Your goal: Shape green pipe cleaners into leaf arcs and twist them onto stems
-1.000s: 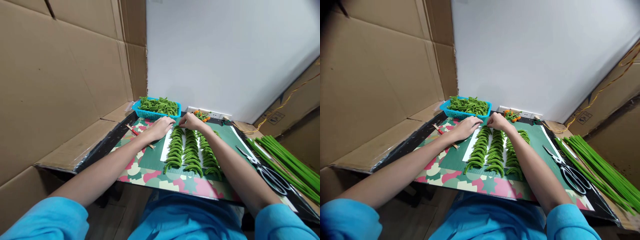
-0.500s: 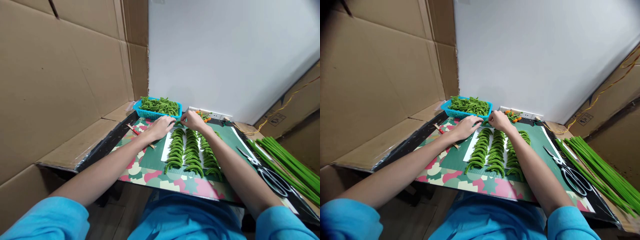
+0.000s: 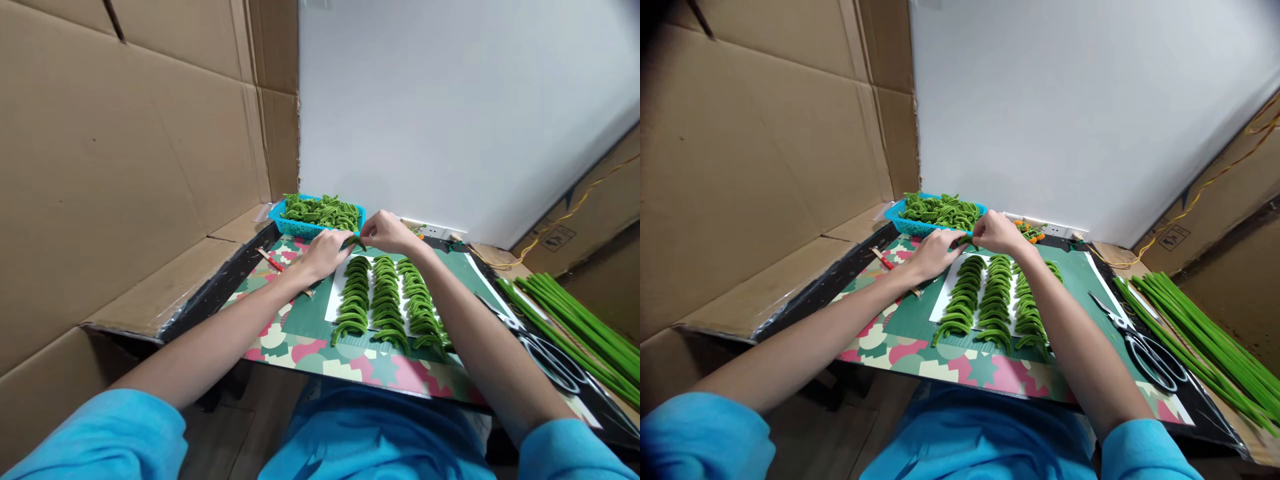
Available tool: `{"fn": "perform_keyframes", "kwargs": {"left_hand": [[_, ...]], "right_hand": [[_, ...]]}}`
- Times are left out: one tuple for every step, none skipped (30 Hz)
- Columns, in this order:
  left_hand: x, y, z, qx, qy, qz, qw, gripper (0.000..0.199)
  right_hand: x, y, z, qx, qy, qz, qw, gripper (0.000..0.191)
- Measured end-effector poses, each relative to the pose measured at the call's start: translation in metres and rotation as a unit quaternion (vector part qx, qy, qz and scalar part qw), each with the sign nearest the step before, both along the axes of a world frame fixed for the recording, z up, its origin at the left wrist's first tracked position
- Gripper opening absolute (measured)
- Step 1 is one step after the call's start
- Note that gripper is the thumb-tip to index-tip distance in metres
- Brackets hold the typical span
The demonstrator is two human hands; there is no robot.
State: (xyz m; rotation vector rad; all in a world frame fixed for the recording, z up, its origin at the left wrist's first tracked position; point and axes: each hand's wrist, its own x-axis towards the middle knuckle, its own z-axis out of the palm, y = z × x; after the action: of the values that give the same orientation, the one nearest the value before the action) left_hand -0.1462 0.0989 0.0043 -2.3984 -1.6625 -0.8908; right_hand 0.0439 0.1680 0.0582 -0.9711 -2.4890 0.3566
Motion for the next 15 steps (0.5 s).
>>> {"fn": "perform_keyframes", "kwargs": {"left_hand": [[0.001, -0.001, 0.001, 0.002, -0.011, 0.003, 1.000, 0.029], [0.002, -0.002, 0.002, 0.005, -0.026, 0.004, 1.000, 0.026], [0.003, -0.003, 0.003, 0.007, -0.045, 0.004, 0.999, 0.025], [0.004, -0.005, 0.004, 0.009, -0.067, 0.003, 0.998, 0.023], [0.006, -0.006, 0.005, 0.009, -0.093, 0.000, 0.996, 0.023], [0.009, -0.007, 0.006, 0.006, -0.121, -0.006, 0.993, 0.024], [0.011, -0.008, 0.006, 0.000, -0.151, -0.016, 0.988, 0.025], [0.013, -0.009, 0.006, -0.011, -0.183, -0.031, 0.983, 0.026], [0.016, -0.010, 0.007, -0.025, -0.218, -0.049, 0.975, 0.027], [0.018, -0.011, 0.007, -0.043, -0.254, -0.069, 0.964, 0.027], [0.020, -0.011, 0.007, -0.062, -0.288, -0.090, 0.951, 0.029], [0.021, -0.012, 0.007, -0.082, -0.317, -0.111, 0.938, 0.032], [0.022, -0.012, 0.008, -0.102, -0.339, -0.131, 0.926, 0.034], [0.023, -0.013, 0.008, -0.123, -0.351, -0.150, 0.916, 0.035], [0.023, -0.013, 0.009, -0.142, -0.356, -0.166, 0.908, 0.036]], "right_hand": [[0.000, -0.004, 0.002, -0.007, 0.010, 0.000, 1.000, 0.012], [0.000, -0.008, 0.003, -0.011, 0.022, -0.002, 1.000, 0.012], [0.001, -0.013, 0.004, -0.013, 0.037, -0.005, 0.999, 0.012], [0.002, -0.018, 0.004, -0.015, 0.054, -0.007, 0.998, 0.011], [0.003, -0.023, 0.003, -0.015, 0.073, -0.007, 0.997, 0.011], [0.005, -0.028, 0.002, -0.015, 0.091, -0.007, 0.996, 0.014], [0.007, -0.033, 0.000, -0.013, 0.108, -0.007, 0.994, 0.017], [0.010, -0.037, -0.001, -0.007, 0.120, -0.009, 0.993, 0.020], [0.012, -0.041, -0.003, 0.002, 0.129, -0.011, 0.992, 0.021], [0.016, -0.044, -0.005, 0.011, 0.137, -0.013, 0.990, 0.021], [0.019, -0.046, -0.006, 0.018, 0.141, -0.012, 0.990, 0.020], [0.023, -0.048, -0.007, 0.021, 0.145, -0.009, 0.989, 0.020], [0.026, -0.049, -0.007, 0.019, 0.148, -0.004, 0.989, 0.020], [0.030, -0.050, -0.008, 0.012, 0.151, 0.000, 0.989, 0.020], [0.033, -0.051, -0.009, 0.002, 0.154, 0.003, 0.988, 0.020]]}}
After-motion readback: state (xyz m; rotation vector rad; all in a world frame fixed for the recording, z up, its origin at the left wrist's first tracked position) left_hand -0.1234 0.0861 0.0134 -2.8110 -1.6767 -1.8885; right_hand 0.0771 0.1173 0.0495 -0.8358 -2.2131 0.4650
